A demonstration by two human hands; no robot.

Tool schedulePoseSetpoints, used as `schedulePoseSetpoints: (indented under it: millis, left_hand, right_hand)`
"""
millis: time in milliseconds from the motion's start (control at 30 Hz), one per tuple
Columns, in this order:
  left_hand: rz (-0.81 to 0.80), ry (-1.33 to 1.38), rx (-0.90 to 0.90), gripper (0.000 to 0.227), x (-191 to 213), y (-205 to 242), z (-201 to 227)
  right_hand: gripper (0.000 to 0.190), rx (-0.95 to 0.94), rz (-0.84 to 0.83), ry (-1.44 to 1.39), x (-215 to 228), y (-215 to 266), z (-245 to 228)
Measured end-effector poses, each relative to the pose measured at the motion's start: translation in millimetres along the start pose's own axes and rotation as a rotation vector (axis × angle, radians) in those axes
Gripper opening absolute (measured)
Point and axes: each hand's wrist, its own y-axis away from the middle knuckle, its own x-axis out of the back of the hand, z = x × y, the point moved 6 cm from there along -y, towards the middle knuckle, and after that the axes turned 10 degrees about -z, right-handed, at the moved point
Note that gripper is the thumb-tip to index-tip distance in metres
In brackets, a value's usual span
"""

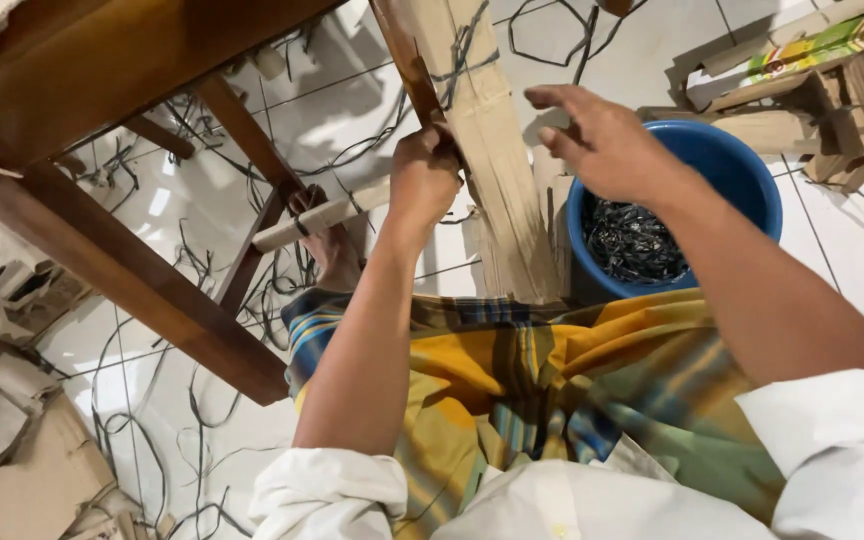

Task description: The person sits on the floor and ties black cords around a bundle of light-colored wooden sticks. They pick up cords from a blue bowl, wrap them around the sticks, and secure them with knots.

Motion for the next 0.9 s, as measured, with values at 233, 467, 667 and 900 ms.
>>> schedulePoseSetpoints:
  millis: [233,467,667,900]
  left_hand:
    - [0.010,0.107,-0.054,0.031,-3,-13,-16]
    - [-0.027,0.024,0.054,0.031,-4,-1,-19]
    - [-0.070,-0.292,0.019,0.021,-8,11,-51]
    - [-0.126,-0.599,-0.068,0.023,-23,35,-66]
  right_hand:
    - [0.057,0.149,-0.070,-0.123,-24,-40,11]
    - [0.024,-0.001,-0.047,-0.092,-26,-42,21]
    - [0.036,-0.098,-0.073,0.122,-27,-45,76]
    - [0.038,-0.119,-0.097,0.188,-25,-14,80]
